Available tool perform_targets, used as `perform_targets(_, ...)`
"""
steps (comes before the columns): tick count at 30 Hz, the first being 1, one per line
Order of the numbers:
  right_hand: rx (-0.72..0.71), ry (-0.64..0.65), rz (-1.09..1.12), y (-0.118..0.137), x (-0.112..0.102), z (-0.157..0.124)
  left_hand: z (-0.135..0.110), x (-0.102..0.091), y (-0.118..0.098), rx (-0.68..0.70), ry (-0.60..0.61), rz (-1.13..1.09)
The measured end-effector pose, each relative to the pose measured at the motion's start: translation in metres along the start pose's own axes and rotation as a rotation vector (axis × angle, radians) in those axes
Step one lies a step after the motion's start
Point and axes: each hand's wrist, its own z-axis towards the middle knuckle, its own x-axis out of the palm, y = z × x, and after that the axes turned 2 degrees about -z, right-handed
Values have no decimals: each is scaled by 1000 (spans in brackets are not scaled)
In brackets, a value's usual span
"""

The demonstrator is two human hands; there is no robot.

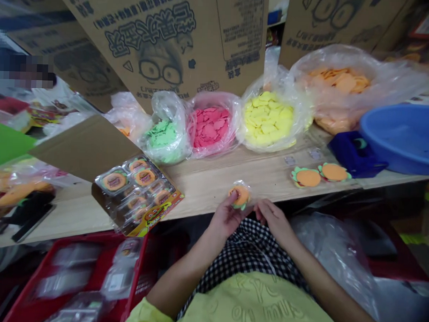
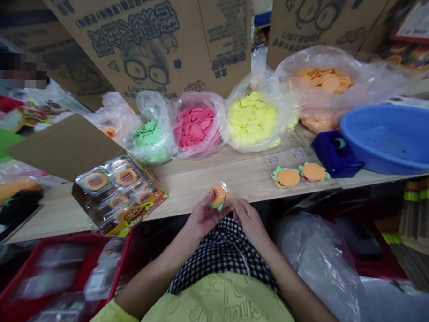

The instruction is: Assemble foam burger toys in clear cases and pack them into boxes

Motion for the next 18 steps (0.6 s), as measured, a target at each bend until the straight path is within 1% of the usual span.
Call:
perform_targets(1,-29,-10,-15,1,8,0,2,2,1,1,0,-12)
perform_targets(3,-89,-75,-69,3,22,1,4,7,5,22,-23,-16)
perform_targets(6,-137,-180,-177,3,34,4,3,16,8,94,-66,-38)
perform_targets(9,-150,-231,-214,1,37,8,0,23,9,126,-61,-98)
perform_targets(11,-158,-248,-221,1,37,9,-1,26,8,120,-48,-137)
perform_targets(18,-166,-254,-323,7,33,5,-2,32,11,133,-54,-208)
